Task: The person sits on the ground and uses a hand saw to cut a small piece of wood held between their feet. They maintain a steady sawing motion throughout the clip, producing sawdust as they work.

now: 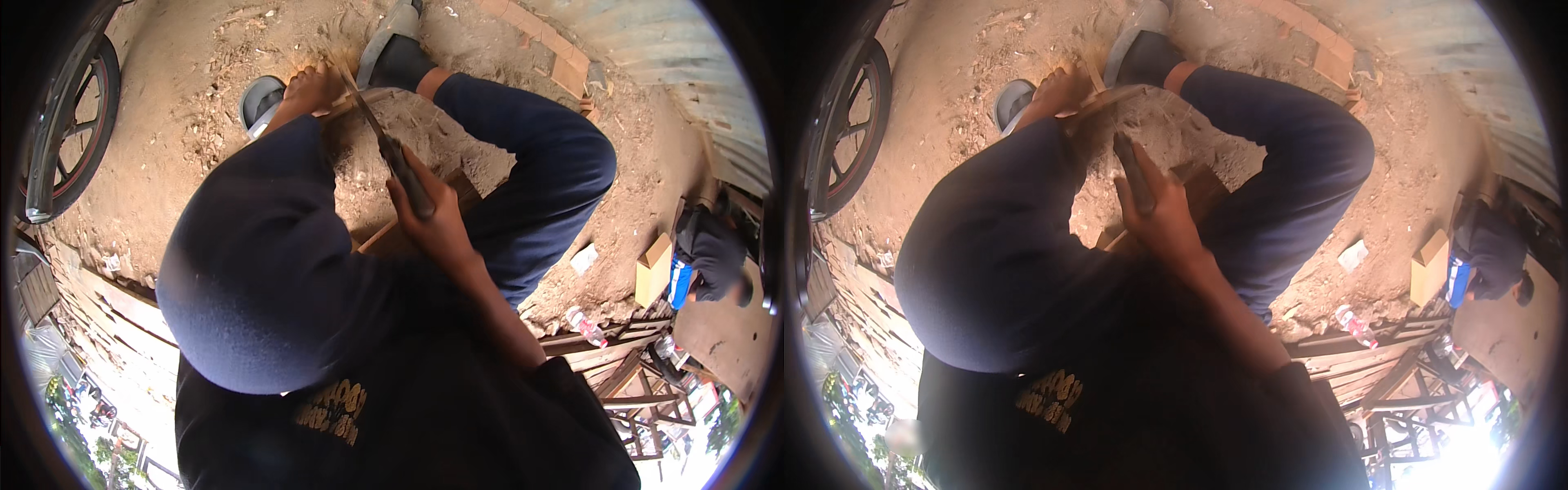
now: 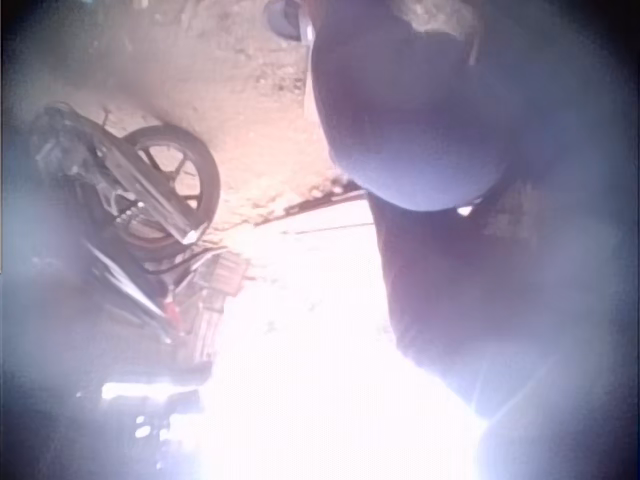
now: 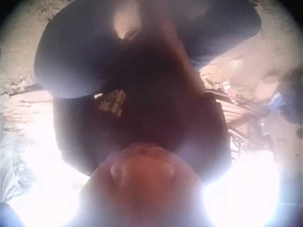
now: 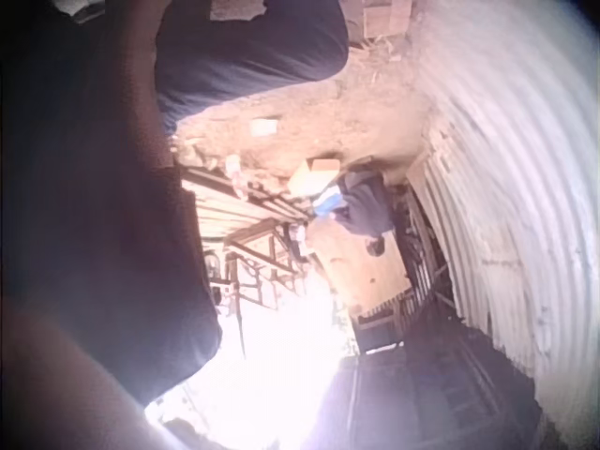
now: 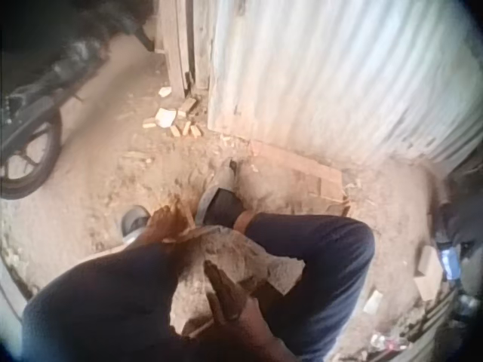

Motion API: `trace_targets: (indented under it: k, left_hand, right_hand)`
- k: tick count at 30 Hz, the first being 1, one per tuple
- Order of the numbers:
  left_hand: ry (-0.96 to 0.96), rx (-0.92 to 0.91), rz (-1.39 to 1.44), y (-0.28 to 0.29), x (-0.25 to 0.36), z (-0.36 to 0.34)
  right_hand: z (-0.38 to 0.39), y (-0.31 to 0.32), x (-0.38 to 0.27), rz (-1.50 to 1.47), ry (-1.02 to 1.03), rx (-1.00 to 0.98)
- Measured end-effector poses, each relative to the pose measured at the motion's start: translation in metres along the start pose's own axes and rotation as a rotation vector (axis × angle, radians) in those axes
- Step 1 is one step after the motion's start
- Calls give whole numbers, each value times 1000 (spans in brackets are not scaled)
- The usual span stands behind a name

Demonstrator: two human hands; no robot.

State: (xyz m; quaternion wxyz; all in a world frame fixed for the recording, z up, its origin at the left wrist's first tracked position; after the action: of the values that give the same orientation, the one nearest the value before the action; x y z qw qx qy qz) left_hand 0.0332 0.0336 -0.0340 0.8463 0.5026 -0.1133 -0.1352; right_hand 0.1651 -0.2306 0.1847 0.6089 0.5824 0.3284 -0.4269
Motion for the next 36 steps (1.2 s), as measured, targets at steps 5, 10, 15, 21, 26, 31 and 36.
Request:
trace_targets:
  k: [5,10,15,21,26,31,36]
  left_hand:
    - [-21,25,-35,5,-4,4]
    - [-5,39,5,4,-1,3]
    - [-11,14,-29,-1,-3,5]
    - [-5,4,-22,0,7,-1]
    - [13,30,-24,2,-2,3]
    - [0,34,-30,4,1,4]
    - [-23,63,-75,2,6,2]
  right_hand:
    - [42,15,-27,76,152,7]
    - [-3,6,-23,-127,-198,-37]
    - [40,13,-27,51,110,50]
    - [13,0,-12,-67,-152,8]
    - [59,17,-32,39,72,45]
    - [12,1,-24,-31,-118,-4]
    - [48,15,-28,60,111,69]
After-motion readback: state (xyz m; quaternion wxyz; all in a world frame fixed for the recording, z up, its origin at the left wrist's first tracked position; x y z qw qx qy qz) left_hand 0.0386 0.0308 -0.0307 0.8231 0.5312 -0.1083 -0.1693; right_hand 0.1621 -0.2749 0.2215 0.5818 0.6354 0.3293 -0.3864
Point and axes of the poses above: each hand's wrist, its own z-axis away from the middle knuckle, its own y-axis out of the back of the hand, x = y × z, the point moved 3 cm from there along -z, towards the middle knuckle, and after that the axes turned 9 degrees about y, right-handed, at the moved point
